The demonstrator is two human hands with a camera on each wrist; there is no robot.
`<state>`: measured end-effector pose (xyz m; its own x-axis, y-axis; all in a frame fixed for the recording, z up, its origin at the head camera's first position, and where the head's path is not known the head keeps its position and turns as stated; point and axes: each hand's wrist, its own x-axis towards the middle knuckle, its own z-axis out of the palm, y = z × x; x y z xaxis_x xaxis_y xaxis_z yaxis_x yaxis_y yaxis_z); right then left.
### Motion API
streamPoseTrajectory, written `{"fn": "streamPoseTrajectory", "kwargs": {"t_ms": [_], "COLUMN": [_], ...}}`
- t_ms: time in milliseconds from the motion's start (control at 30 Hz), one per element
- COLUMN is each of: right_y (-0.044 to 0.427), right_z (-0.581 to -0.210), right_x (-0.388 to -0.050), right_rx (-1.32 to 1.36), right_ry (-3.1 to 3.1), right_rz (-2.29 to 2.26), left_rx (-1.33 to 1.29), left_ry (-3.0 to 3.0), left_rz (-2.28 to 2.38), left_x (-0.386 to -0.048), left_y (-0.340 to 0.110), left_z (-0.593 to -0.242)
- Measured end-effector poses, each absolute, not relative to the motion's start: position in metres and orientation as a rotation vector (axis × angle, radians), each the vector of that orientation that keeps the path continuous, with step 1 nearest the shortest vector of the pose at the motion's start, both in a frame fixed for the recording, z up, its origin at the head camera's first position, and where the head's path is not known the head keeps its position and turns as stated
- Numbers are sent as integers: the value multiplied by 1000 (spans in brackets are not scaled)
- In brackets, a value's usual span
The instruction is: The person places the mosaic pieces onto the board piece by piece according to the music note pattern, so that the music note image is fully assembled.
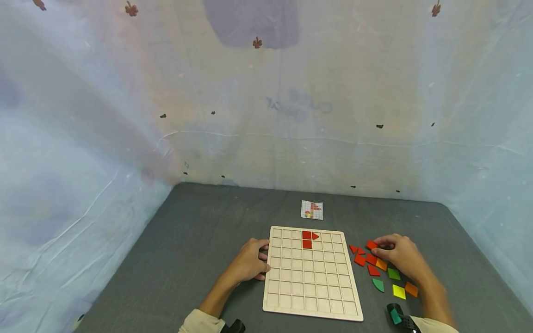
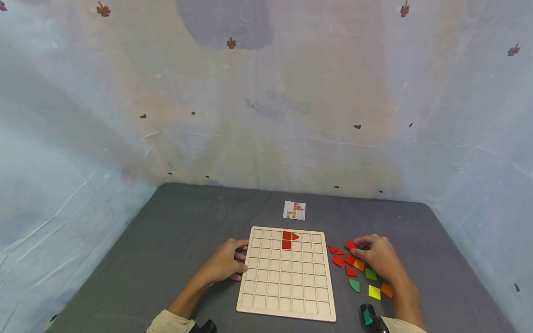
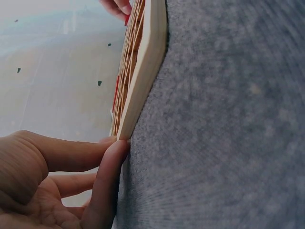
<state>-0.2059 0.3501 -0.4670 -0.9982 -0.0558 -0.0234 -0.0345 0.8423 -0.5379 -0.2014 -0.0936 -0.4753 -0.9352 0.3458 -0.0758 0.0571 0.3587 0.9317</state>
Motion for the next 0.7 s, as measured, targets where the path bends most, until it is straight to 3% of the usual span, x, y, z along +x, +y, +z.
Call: {"fn": "streamPoseTrajectory", "kwargs": {"t_ms": [700], "right_y": [311], "right_z": [-462], "right_x": [-209], "right_rx": [-146], "right_ry": [3000], "right_rz": [-934], "left_rx": [369], "left_ry": [2352], "left_rz": [1610], "left_x": [-201], "left_y": [-94], "left_z": [-474]}}
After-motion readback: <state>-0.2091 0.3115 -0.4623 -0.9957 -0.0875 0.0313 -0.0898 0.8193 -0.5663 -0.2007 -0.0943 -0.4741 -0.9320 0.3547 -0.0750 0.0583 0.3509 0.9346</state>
